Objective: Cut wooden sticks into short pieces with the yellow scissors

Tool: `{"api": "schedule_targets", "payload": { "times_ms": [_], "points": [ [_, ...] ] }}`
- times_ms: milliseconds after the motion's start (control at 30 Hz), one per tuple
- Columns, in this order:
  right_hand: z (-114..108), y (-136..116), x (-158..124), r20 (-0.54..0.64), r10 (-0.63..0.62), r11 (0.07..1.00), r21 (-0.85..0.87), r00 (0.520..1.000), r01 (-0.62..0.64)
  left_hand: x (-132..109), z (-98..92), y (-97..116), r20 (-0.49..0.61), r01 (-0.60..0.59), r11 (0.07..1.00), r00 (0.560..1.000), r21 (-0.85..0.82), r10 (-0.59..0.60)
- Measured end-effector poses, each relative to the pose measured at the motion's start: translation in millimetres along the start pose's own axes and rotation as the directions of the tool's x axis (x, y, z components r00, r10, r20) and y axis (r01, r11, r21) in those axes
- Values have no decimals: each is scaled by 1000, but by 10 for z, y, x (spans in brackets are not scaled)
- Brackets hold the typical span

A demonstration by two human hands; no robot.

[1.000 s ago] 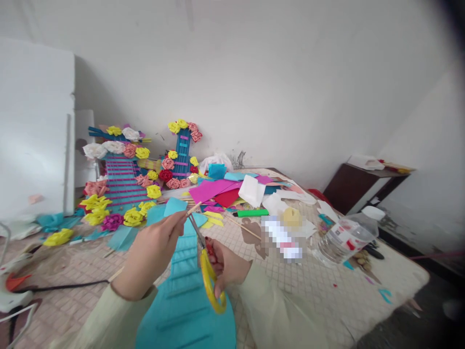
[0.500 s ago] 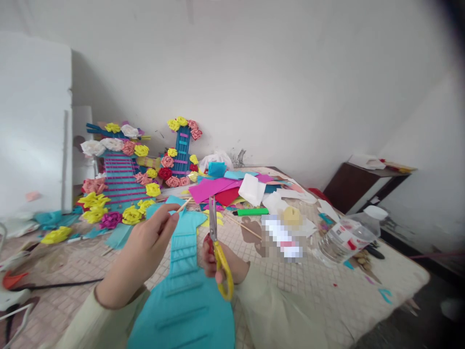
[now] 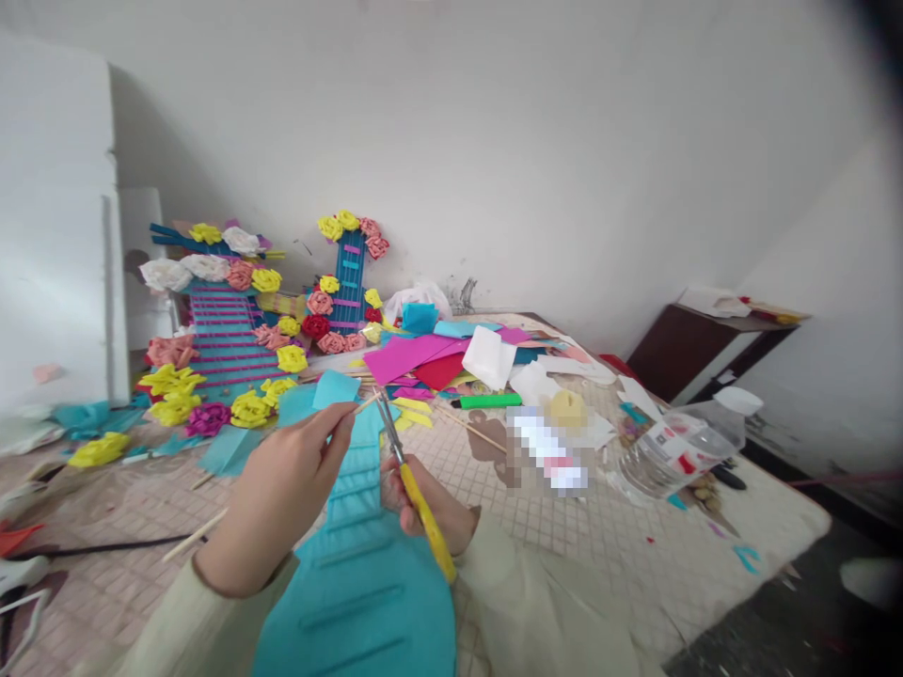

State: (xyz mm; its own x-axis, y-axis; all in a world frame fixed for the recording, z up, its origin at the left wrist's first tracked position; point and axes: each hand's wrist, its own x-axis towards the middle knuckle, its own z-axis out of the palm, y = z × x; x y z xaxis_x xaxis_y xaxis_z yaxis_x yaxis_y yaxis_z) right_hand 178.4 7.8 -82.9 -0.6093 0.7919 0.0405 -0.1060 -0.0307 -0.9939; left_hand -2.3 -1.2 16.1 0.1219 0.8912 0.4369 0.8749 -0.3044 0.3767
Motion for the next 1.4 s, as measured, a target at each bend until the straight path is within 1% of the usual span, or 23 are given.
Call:
{"api": "schedule_targets", "payload": {
  "times_ms": [100,267,367,467,567,733,900,1033,1167,1267,1400],
  "points": [
    [2,-9,-5,-2,-17,1000,-18,1000,17,5,23,-7,64,18,999,998,26,-20],
    [-4,-99,-33,14,-68,992,-101,998,69,9,34,51,181,-15,999,983,32,9],
    [-1,-131,-42,23,-64,990,-124,998,66,8,31,90,235,-13,1000,972,24,7],
    [3,-141,-50,31,-47,993,-106,998,50,10,37,100,262,-3,1000,965,24,-4],
    [2,-125,-53,45,-45,994,-99,998,50,13,50,88,275,-7,1000,961,18,2],
    [3,-80,-45,32,-67,994,-84,997,69,15,63,69,266,-30,999,964,37,19],
    [10,-110,-53,30,-48,996,-80,998,50,16,52,84,274,-21,999,962,35,11],
    [0,-77,-47,34,-40,997,-67,999,42,7,57,92,291,-19,997,957,81,-5],
    [-9,-10,-31,30,-66,996,-56,997,68,-8,83,87,309,-31,990,951,135,-12],
    [1,-30,-34,16,-69,996,-62,998,70,-9,94,90,325,-33,988,946,152,-19],
    [37,-76,-46,-12,-70,993,-98,997,68,-2,83,109,305,-85,979,952,187,24]
  ]
}}
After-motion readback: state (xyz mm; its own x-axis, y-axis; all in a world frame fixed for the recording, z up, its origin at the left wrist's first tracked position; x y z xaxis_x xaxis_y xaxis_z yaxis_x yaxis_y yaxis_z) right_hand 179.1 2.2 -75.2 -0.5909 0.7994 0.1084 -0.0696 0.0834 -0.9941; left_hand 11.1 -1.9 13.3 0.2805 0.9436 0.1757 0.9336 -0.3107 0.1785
